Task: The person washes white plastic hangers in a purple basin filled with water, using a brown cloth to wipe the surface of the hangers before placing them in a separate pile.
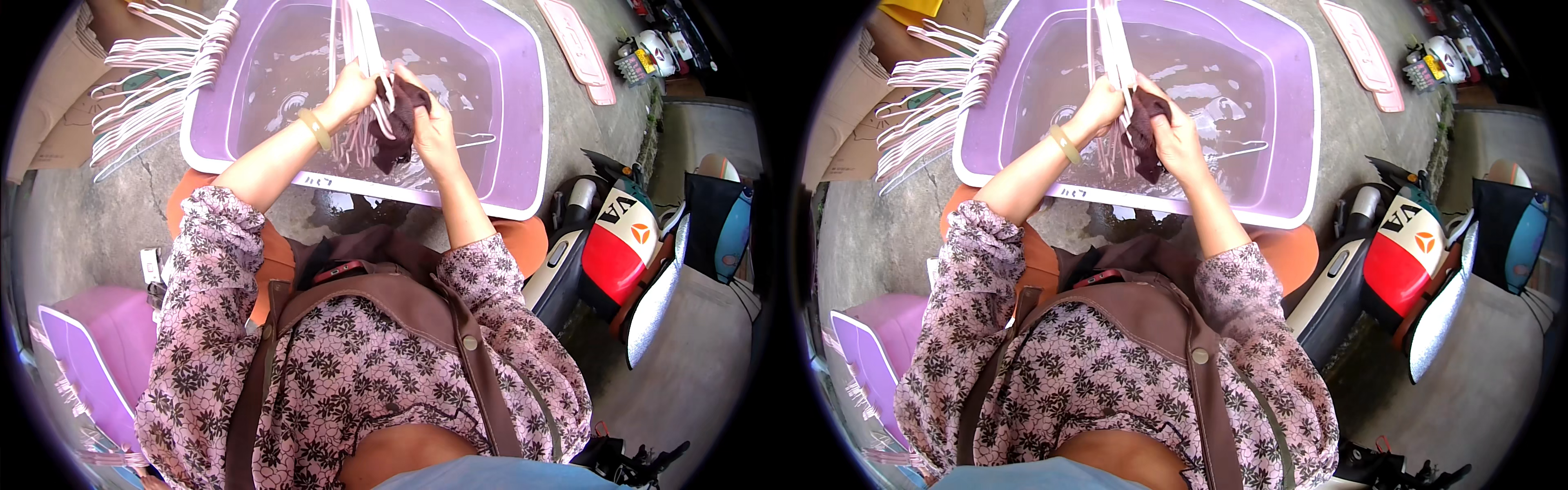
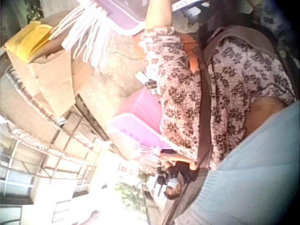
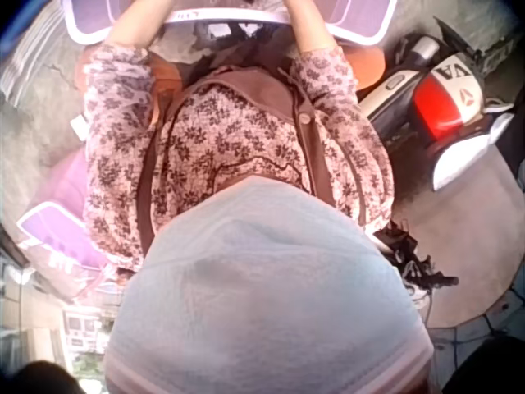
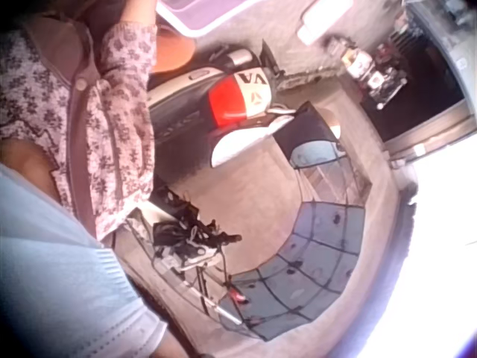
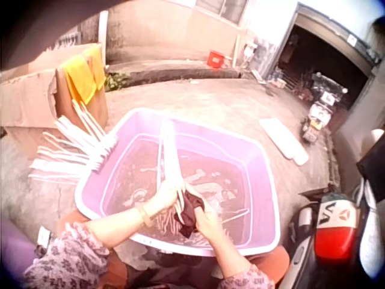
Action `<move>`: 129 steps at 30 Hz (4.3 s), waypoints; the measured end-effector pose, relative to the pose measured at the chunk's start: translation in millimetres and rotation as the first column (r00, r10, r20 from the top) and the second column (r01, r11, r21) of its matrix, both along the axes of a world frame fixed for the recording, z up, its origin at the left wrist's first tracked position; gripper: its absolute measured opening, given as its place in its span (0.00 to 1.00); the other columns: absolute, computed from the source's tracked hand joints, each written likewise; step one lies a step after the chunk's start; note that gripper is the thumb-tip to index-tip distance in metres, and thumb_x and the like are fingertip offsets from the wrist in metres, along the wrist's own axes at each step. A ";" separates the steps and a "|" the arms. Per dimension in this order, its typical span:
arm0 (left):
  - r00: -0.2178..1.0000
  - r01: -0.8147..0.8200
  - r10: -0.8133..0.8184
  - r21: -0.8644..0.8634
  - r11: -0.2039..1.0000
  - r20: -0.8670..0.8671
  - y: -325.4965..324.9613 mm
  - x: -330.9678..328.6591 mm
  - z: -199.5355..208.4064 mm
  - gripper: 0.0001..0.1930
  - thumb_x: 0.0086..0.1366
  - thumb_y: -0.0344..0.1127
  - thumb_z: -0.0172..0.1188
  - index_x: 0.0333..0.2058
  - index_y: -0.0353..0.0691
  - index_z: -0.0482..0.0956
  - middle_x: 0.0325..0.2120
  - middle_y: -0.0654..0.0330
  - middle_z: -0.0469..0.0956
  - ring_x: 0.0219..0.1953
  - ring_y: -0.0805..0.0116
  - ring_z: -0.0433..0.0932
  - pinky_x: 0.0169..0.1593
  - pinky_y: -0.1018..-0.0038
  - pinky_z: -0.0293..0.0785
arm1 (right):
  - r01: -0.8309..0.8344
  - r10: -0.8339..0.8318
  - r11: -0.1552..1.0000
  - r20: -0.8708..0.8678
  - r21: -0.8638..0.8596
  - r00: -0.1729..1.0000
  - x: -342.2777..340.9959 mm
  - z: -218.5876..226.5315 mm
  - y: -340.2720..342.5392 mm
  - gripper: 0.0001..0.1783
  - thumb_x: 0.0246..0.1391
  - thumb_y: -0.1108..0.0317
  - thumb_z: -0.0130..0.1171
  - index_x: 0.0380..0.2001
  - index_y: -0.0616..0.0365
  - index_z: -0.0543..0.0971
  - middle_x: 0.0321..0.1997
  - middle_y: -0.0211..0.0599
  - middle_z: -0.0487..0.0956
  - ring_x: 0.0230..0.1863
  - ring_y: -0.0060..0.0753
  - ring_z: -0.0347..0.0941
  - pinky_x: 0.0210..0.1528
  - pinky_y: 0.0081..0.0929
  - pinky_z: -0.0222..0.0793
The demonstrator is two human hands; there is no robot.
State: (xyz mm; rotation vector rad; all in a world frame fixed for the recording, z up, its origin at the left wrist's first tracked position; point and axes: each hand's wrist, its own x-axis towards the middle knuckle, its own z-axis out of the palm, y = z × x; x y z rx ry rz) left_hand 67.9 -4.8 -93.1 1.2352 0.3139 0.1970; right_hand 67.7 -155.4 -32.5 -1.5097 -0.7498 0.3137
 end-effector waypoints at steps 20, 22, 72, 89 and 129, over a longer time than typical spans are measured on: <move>0.991 -0.078 0.086 -0.071 0.994 0.107 -13.2 7.2 -9.7 0.03 0.58 0.26 0.51 0.31 0.34 0.72 0.22 0.62 0.73 0.27 0.76 0.73 0.29 0.80 0.70 | 0.289 -0.294 0.956 0.284 0.060 0.913 -10.9 1.9 14.3 0.22 0.42 0.83 0.50 0.46 0.63 0.70 0.46 0.37 0.72 0.45 0.27 0.70 0.49 0.23 0.64; 0.991 -0.092 0.090 0.016 0.996 0.100 -13.2 6.7 -0.3 0.03 0.59 0.28 0.51 0.30 0.36 0.72 0.22 0.63 0.73 0.26 0.78 0.71 0.27 0.81 0.66 | 0.254 -0.266 0.945 0.030 0.207 0.964 -3.4 4.0 14.1 0.19 0.44 0.83 0.50 0.43 0.63 0.72 0.43 0.34 0.74 0.43 0.22 0.70 0.47 0.20 0.65; 0.984 0.071 -0.174 -0.836 0.543 -0.029 62.0 -4.5 5.3 0.17 0.66 0.29 0.34 0.51 0.27 0.53 0.53 0.35 0.58 0.56 0.44 0.61 0.57 0.41 0.55 | -0.119 -0.191 0.898 -0.620 -0.423 0.761 121.0 -139.2 -37.0 0.14 0.49 0.76 0.52 0.42 0.59 0.72 0.32 0.35 0.77 0.30 0.23 0.74 0.30 0.18 0.70; 0.975 -0.028 -0.110 -0.602 0.798 -0.192 12.2 1.9 23.8 0.13 0.66 0.28 0.33 0.44 0.29 0.64 0.38 0.50 0.73 0.37 0.60 0.76 0.38 0.64 0.78 | 0.261 -0.040 0.897 0.522 -0.358 0.852 41.8 54.0 68.2 0.24 0.40 0.62 0.59 0.44 0.51 0.68 0.41 0.39 0.74 0.39 0.51 0.71 0.42 0.40 0.67; 0.992 0.033 -0.111 -0.724 0.689 -0.061 47.0 1.3 28.8 0.13 0.67 0.31 0.39 0.45 0.27 0.62 0.43 0.39 0.69 0.46 0.50 0.73 0.50 0.48 0.70 | 0.129 0.293 0.417 0.267 -0.900 0.918 120.0 -131.1 -12.0 0.25 0.47 0.53 0.56 0.50 0.47 0.70 0.39 0.46 0.77 0.45 0.43 0.73 0.47 0.33 0.66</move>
